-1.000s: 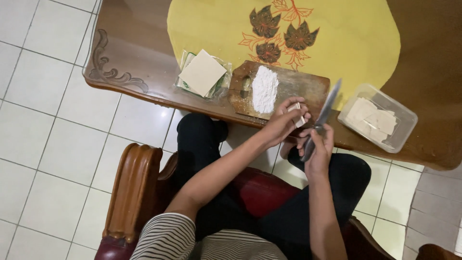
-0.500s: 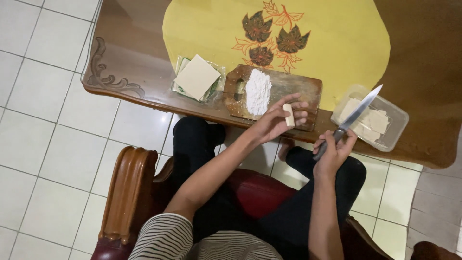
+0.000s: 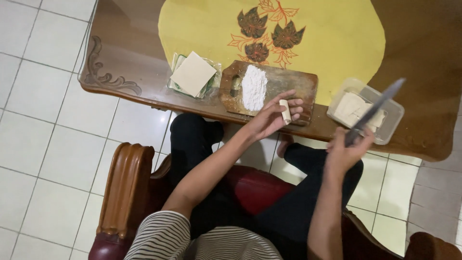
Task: Cutting square food wrappers into smaller pieces by folding and slicing with a knife on a cutting board.
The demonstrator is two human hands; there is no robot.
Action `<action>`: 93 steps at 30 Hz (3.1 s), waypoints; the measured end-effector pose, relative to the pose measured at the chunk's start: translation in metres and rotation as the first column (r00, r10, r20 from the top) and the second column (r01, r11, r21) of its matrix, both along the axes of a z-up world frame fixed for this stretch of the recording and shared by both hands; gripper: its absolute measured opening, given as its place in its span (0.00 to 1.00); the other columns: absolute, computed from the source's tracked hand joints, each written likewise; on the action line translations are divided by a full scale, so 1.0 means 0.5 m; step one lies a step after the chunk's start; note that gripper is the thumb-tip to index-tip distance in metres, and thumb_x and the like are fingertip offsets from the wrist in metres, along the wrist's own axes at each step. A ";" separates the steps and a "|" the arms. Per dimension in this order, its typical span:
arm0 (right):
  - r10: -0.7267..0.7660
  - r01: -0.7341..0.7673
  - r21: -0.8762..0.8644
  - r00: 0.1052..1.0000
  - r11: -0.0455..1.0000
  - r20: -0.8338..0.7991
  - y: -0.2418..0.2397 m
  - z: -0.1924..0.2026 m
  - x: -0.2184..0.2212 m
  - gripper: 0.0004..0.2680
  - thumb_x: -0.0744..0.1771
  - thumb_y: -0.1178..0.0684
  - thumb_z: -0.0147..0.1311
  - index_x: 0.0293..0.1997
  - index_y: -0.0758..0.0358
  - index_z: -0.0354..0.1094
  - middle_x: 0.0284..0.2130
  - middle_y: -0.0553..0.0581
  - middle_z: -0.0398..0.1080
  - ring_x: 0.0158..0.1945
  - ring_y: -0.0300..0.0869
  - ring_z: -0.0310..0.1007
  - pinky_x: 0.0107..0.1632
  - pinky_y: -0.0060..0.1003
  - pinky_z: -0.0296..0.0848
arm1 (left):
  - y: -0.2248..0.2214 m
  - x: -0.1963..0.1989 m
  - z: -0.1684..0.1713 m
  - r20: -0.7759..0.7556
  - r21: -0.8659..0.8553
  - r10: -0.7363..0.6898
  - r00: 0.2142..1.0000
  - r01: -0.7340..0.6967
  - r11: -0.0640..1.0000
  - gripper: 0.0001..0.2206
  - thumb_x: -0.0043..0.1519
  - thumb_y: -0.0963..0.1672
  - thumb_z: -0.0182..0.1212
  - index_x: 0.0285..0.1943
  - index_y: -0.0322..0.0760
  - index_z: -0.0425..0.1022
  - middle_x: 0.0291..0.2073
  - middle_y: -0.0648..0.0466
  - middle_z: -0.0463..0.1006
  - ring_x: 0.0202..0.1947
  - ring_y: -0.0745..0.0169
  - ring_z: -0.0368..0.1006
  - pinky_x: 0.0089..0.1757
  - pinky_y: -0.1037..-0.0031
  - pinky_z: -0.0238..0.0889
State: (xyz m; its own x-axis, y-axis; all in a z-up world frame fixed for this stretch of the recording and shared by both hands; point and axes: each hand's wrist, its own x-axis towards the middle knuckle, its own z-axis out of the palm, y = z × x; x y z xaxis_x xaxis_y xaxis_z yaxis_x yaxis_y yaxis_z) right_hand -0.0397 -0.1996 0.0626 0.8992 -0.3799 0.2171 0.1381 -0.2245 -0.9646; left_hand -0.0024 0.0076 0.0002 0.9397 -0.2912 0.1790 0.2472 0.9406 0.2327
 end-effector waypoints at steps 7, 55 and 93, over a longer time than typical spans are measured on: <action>-0.050 0.072 -0.511 0.997 0.856 0.056 -0.073 0.100 0.039 0.13 0.69 0.64 0.61 0.57 0.69 0.60 0.43 0.62 0.69 0.44 0.49 0.72 0.48 0.44 0.71 | 0.013 -0.014 0.049 -0.083 0.029 -0.031 0.996 0.033 0.999 0.23 0.67 0.35 0.56 0.72 0.29 0.57 0.59 0.33 0.70 0.59 0.41 0.71 0.60 0.56 0.67; 0.039 0.038 -0.250 0.955 0.967 0.294 -0.098 0.007 0.033 0.18 0.67 0.73 0.62 0.59 0.70 0.57 0.47 0.68 0.63 0.23 0.50 0.74 0.28 0.39 0.75 | -0.199 -0.005 0.056 -0.107 0.696 0.273 0.956 -0.124 0.707 0.22 0.62 0.39 0.62 0.64 0.25 0.63 0.50 0.37 0.74 0.47 0.49 0.79 0.46 0.63 0.77; -0.128 0.173 -0.092 0.923 0.981 0.363 -0.115 -0.023 0.036 0.20 0.66 0.71 0.61 0.53 0.60 0.48 0.42 0.62 0.67 0.22 0.41 0.70 0.30 0.32 0.72 | -0.328 0.155 0.181 0.488 0.863 0.083 0.869 -0.494 0.108 0.19 0.64 0.47 0.58 0.60 0.31 0.73 0.51 0.37 0.76 0.60 0.38 0.69 0.59 0.55 0.62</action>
